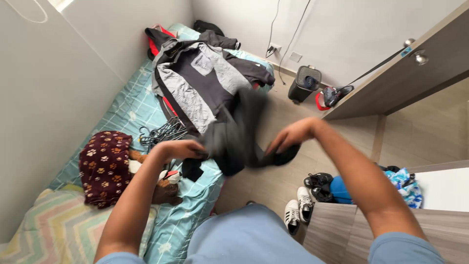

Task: Inspecting and turning over a black garment on a bed.

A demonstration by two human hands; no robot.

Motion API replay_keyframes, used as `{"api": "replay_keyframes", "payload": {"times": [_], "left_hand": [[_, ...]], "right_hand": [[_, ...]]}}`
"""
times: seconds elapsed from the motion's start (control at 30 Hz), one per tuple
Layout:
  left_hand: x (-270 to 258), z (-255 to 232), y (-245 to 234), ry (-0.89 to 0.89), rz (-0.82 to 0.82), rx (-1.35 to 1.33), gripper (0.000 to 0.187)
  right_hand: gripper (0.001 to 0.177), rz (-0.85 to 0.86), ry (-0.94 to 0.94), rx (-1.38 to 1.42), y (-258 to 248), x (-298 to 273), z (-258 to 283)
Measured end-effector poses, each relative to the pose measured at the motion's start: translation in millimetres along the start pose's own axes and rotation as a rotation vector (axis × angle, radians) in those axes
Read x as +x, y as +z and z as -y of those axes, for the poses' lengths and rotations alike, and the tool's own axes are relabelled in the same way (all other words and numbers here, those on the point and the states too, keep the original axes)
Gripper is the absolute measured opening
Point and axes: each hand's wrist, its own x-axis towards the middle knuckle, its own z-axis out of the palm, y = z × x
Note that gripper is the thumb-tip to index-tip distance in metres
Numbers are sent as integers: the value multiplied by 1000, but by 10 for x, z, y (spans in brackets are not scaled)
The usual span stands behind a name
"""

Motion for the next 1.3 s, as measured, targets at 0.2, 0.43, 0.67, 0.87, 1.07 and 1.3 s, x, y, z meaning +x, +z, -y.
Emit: {"api": "replay_keyframes", "payload": {"times": [0.2,0.43,0.67,0.87,1.07,1.3], "left_hand": [[-189,-89,-138,23,-638,400,28],[-498,-960,-193,-530,-1214,87,17],[-429,-529,-263,-4,-1195,264,20],[-573,-543,-205,187,-675,309,24],[-671,-489,-217,250,-826,253,30],[-721,-530,-234,312,-1172,307,19]], "right_hand": [[47,-387,183,28,-114,-59,105],[42,-595,147,130,-160,-4,3],[50,-379,278,129,-293,-67,305],[53,-220,-44,-99,-451,-158,579],[53,-297,129,-105,-414,-25,23],[40,-598,7,215,-142,46,586]]}}
